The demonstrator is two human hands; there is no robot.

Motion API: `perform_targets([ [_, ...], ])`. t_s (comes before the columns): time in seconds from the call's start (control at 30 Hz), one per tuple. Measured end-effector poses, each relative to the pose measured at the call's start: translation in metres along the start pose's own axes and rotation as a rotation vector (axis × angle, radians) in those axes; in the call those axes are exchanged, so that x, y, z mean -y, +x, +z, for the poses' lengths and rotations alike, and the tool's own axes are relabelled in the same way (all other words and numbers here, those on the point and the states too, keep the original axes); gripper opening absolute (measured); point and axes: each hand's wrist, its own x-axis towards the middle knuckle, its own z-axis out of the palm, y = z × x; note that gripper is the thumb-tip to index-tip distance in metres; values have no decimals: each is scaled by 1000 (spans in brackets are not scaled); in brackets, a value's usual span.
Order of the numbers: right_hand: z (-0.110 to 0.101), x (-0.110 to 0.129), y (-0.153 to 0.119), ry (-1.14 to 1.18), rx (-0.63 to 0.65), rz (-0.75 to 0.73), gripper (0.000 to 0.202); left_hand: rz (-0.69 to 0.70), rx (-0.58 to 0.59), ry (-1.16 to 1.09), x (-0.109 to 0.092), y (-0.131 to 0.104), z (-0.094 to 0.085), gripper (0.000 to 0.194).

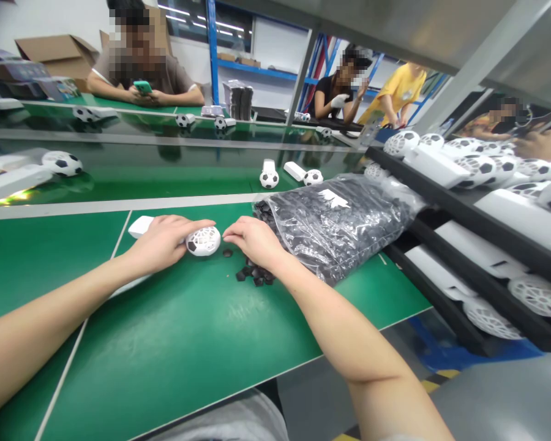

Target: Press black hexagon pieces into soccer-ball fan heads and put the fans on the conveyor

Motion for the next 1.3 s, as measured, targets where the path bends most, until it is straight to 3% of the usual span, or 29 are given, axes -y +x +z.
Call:
perform_targets([
  [0.13, 1, 4, -1, 238, -41, 66, 15, 22, -14, -3, 2, 0, 1, 57],
  [0.23, 0, 8, -1, 304, -38, 30, 10, 38, -17, -7, 3, 0, 0, 55],
  [0.43, -1, 15, -3, 75, 31, -251, 16, 63, 32, -67, 3, -1, -3, 60],
  [0.57, 6, 19, -2, -102, 75, -381, 23, -23, 24, -91, -4, 0, -3, 76],
  [0.63, 10, 21, -1, -93, 63, -398, 22, -69, 0, -100, -8, 0, -2, 72],
  [0.9, 22, 17, -2, 343, -96, -39, 7, -111, -50, -140, -13, 0, 1, 61],
  [1.17, 24, 22, -3, 258, -116, -122, 8, -108, -66, -123, -14, 0, 2, 60],
  [1.23, 24, 21, -3, 251, -145, -111, 3, -111, -66, -115, -14, 0, 2, 59],
  [1.3, 26, 18, -1, 271, -185, -49, 11, -117, -69, -116, -14, 0, 2, 57],
])
